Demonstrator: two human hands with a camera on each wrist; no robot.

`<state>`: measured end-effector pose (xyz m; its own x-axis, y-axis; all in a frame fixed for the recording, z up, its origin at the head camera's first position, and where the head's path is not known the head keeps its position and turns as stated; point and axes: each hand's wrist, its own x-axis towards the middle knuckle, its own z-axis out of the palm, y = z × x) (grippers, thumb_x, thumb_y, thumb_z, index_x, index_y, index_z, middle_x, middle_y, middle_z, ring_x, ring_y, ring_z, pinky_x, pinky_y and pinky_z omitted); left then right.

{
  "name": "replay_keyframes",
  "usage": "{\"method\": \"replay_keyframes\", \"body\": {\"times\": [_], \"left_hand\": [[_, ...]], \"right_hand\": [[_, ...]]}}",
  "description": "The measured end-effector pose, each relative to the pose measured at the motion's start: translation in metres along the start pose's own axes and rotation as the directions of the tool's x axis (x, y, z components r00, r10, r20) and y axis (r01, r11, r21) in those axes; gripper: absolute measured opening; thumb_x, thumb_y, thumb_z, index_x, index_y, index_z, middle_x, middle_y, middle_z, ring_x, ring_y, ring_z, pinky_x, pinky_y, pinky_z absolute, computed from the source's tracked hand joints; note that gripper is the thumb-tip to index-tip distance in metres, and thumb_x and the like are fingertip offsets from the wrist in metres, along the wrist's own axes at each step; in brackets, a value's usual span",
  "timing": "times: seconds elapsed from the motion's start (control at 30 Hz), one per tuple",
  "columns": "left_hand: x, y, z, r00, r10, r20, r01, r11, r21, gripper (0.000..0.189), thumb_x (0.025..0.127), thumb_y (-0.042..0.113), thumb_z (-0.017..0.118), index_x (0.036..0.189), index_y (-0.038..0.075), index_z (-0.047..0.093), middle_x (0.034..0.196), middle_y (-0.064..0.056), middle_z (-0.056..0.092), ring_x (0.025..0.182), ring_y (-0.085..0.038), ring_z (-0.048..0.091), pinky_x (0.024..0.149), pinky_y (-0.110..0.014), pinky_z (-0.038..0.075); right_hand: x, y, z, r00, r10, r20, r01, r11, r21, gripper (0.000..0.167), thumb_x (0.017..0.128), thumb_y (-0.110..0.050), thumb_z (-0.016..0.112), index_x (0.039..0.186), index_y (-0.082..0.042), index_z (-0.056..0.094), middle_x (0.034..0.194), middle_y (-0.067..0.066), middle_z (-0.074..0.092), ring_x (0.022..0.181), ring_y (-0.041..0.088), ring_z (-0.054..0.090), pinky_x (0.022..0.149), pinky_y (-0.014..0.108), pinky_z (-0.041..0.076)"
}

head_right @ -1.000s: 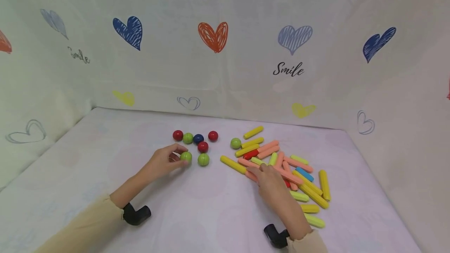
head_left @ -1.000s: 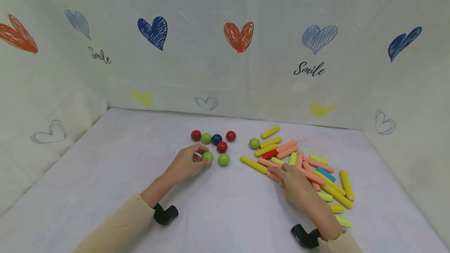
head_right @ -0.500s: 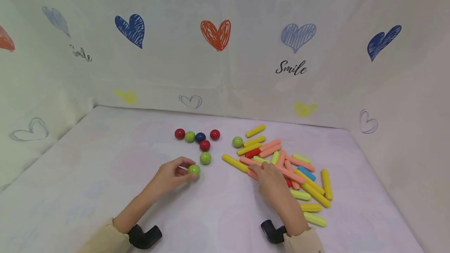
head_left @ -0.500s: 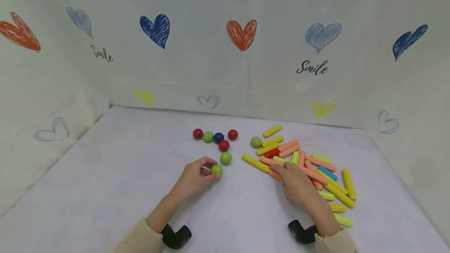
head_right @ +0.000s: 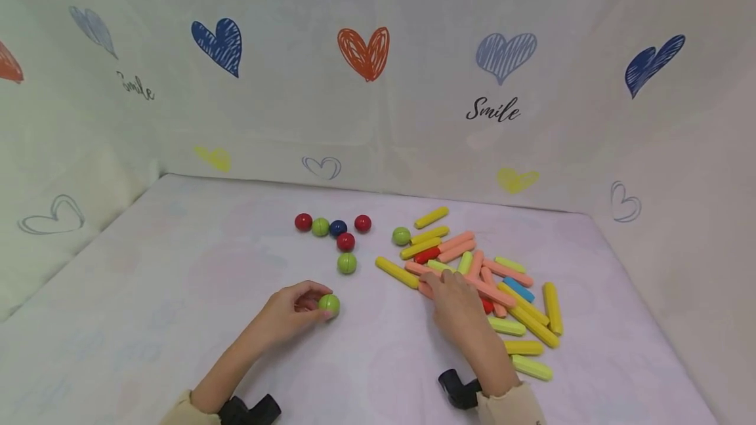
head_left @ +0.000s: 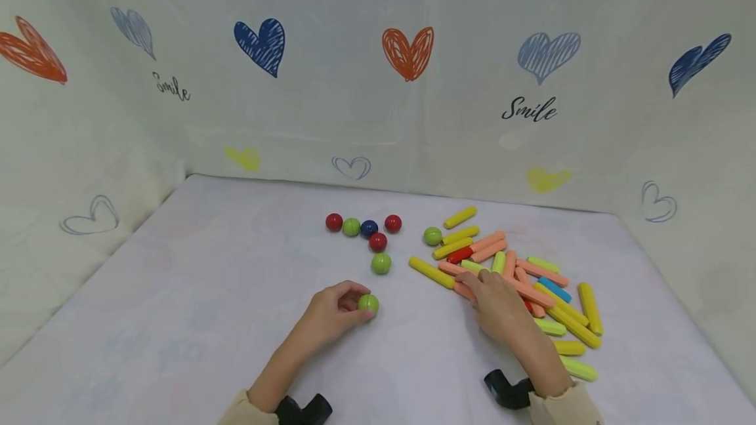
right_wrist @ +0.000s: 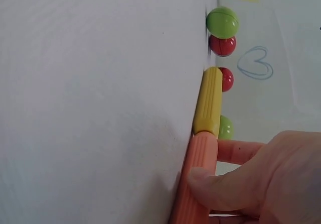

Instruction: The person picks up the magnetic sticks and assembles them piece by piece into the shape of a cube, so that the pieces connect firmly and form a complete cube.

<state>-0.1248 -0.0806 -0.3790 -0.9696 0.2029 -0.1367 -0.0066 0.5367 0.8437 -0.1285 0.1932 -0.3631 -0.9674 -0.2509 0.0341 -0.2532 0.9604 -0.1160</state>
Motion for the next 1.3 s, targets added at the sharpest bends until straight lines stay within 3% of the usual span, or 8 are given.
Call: {"method": "replay_keyframes", "body": {"times": [0.33, 0.83, 0.97, 1.2, 1.3], "left_hand": [[0.0015, -0.0038, -0.0063, 0.992, 0.038, 0.12, -0.033, 0.998, -0.044, 0.032, 0.078, 0.024, 0.075, 0.105, 0.01, 0.065, 0.087, 0.001, 0.062, 0.079, -0.012, 0.054, 0.069, -0.025, 0.045], [0.0048, -0.0027, -0.0087, 0.989, -0.011, 0.147, 0.022, 0.997, -0.069, 0.033, 0.077, 0.022, 0.075, 0.106, 0.01, 0.064, 0.089, -0.001, 0.061, 0.081, -0.014, 0.053, 0.071, -0.027, 0.043], [0.0052, -0.003, -0.009, 0.989, -0.022, 0.146, 0.033, 0.997, -0.072, 0.033, 0.077, 0.023, 0.075, 0.106, 0.011, 0.064, 0.089, -0.001, 0.06, 0.081, -0.014, 0.053, 0.071, -0.027, 0.043], [0.0061, -0.003, -0.0086, 0.989, -0.011, 0.151, 0.023, 0.997, -0.079, 0.033, 0.077, 0.022, 0.075, 0.106, 0.011, 0.064, 0.089, -0.001, 0.06, 0.081, -0.014, 0.053, 0.071, -0.027, 0.043], [0.0061, -0.0026, -0.0085, 0.989, -0.01, 0.151, 0.022, 0.997, -0.078, 0.033, 0.077, 0.022, 0.075, 0.106, 0.011, 0.064, 0.089, -0.001, 0.06, 0.081, -0.014, 0.052, 0.071, -0.027, 0.043]], "right_hand": [[0.0011, 0.0012, 0.0043, 1.0, -0.008, -0.008, 0.007, 0.999, -0.038, 0.046, 0.079, 0.0, 0.069, 0.121, -0.013, 0.055, 0.083, 0.006, 0.051, 0.075, 0.022, 0.044, 0.068, 0.033, 0.042], [0.0007, -0.0001, 0.0029, 0.999, 0.054, 0.003, -0.054, 0.998, 0.015, 0.052, 0.079, 0.004, 0.067, 0.126, -0.014, 0.054, 0.093, 0.009, 0.054, 0.079, 0.023, 0.045, 0.066, 0.034, 0.042], [0.0011, 0.0005, 0.0018, 0.997, 0.08, 0.009, -0.08, 0.995, 0.062, 0.048, 0.083, 0.001, 0.064, 0.127, -0.014, 0.052, 0.097, 0.009, 0.055, 0.082, 0.023, 0.047, 0.066, 0.037, 0.043], [-0.0015, 0.0021, -0.0026, 0.997, 0.064, -0.039, -0.062, 0.996, 0.068, 0.046, 0.082, 0.002, 0.065, 0.125, -0.011, 0.054, 0.107, 0.013, 0.058, 0.088, 0.027, 0.049, 0.067, 0.04, 0.049], [-0.0019, 0.0027, -0.0044, 0.996, 0.069, -0.051, -0.065, 0.995, 0.077, 0.045, 0.082, 0.003, 0.064, 0.124, -0.012, 0.054, 0.109, 0.014, 0.058, 0.098, 0.034, 0.05, 0.071, 0.042, 0.052]]}}
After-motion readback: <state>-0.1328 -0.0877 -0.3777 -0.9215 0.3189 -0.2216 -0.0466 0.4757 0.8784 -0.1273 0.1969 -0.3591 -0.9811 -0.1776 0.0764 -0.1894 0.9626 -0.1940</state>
